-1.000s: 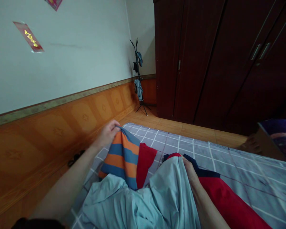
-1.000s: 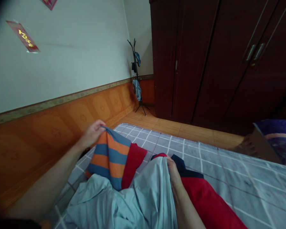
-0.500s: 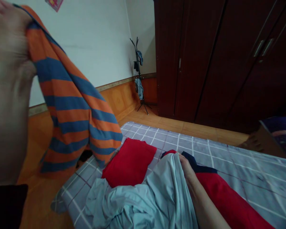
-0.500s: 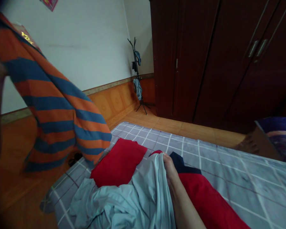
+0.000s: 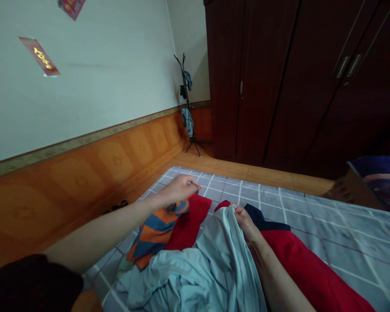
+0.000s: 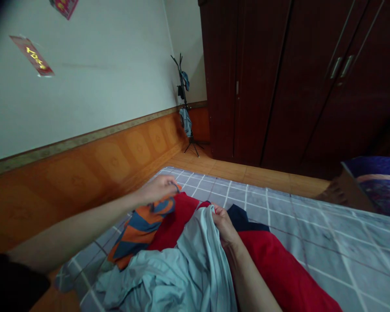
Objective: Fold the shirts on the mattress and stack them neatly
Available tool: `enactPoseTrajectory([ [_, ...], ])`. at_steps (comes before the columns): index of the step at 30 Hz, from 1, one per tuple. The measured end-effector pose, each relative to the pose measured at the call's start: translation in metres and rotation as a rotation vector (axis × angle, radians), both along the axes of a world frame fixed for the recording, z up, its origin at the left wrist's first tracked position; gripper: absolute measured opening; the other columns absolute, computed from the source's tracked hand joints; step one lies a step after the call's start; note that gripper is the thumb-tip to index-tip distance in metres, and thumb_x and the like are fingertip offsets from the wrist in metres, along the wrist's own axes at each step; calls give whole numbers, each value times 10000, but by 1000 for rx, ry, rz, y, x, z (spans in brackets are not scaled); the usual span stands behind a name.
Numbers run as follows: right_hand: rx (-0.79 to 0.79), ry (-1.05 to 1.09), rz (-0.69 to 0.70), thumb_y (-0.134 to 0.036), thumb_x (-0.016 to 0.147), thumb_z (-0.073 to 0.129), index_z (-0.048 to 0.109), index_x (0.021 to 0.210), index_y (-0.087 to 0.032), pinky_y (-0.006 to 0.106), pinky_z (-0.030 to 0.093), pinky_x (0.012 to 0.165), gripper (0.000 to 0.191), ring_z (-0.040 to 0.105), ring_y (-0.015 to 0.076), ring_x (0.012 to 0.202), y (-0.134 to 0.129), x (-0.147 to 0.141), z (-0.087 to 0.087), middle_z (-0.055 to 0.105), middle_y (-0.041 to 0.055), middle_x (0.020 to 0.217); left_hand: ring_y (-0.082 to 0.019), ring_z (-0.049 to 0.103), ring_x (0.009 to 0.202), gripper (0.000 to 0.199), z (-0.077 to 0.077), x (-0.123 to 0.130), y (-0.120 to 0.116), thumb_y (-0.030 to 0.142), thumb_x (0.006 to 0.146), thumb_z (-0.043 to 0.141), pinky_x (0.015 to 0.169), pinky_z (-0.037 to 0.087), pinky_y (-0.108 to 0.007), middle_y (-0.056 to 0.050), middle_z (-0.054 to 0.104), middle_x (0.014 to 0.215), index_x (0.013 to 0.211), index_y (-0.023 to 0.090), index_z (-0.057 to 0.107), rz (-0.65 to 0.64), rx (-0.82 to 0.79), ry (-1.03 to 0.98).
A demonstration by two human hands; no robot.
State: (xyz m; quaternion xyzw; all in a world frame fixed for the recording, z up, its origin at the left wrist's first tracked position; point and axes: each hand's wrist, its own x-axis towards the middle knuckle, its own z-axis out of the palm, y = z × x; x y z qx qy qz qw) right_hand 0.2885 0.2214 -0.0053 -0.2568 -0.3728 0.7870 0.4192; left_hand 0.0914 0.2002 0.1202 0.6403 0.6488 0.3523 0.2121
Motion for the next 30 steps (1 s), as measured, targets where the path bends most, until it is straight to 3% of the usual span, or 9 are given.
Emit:
enactPoseTrajectory([
  [3, 19, 20, 32, -260, 546, 785, 616, 703, -182, 226, 435, 503, 244, 536, 116, 478, 0, -1, -3, 629, -21, 594, -95, 463, 464, 116, -65, 36, -4, 124, 672, 533, 458, 334, -191, 49, 526, 482, 597, 149, 618, -139, -99, 21],
  [5, 24, 18, 32, -236, 545, 789, 628, 749, -183, 220, 437, 514, 266, 555, 116, 495, 0, -1, -6, 646, -23, 624, -105, 478, 515, 151, -89, 46, -4, 140, 700, 488, 500, 340, -201, 36, 547, 537, 640, 150, 626, -152, -100, 23],
  [7, 25, 13, 27, -227, 553, 787, 636, 798, -188, 218, 440, 522, 290, 573, 120, 514, 2, -2, -8, 659, -27, 650, -113, 481, 548, 167, -100, 48, -2, 169, 720, 466, 537, 346, -213, 29, 547, 567, 661, 149, 621, -133, -89, 17],
  [15, 64, -78, -18, -251, 519, 794, 662, 817, -182, 265, 483, 559, 333, 625, 169, 574, 8, -7, -15, 668, -10, 642, -104, 415, 525, 183, -105, 37, 6, 250, 717, 486, 498, 294, -211, 51, 423, 512, 557, 164, 501, -77, -81, -60],
  [20, 120, -148, -21, -279, 544, 777, 675, 846, -189, 271, 485, 534, 331, 617, 179, 571, 8, -8, -17, 662, -7, 630, -114, 474, 566, 177, -109, 43, 8, 270, 743, 504, 529, 327, -213, 31, 514, 572, 629, 153, 571, -92, -57, -72],
  [25, 285, -173, 78, -203, 595, 734, 673, 925, -196, 259, 478, 570, 335, 602, 164, 610, 5, -9, -19, 662, -28, 690, -131, 520, 602, 147, -98, 52, -1, 231, 740, 527, 536, 341, -213, 6, 596, 620, 679, 157, 639, -175, -58, -24],
  [30, 323, -232, 130, -198, 614, 716, 677, 734, -164, 236, 446, 551, 131, 543, 127, 552, 3, -11, -21, 619, -39, 618, -126, 555, 616, 176, -85, 47, -7, 248, 788, 535, 556, 373, -203, 3, 637, 653, 721, 160, 672, -321, -80, 22],
])
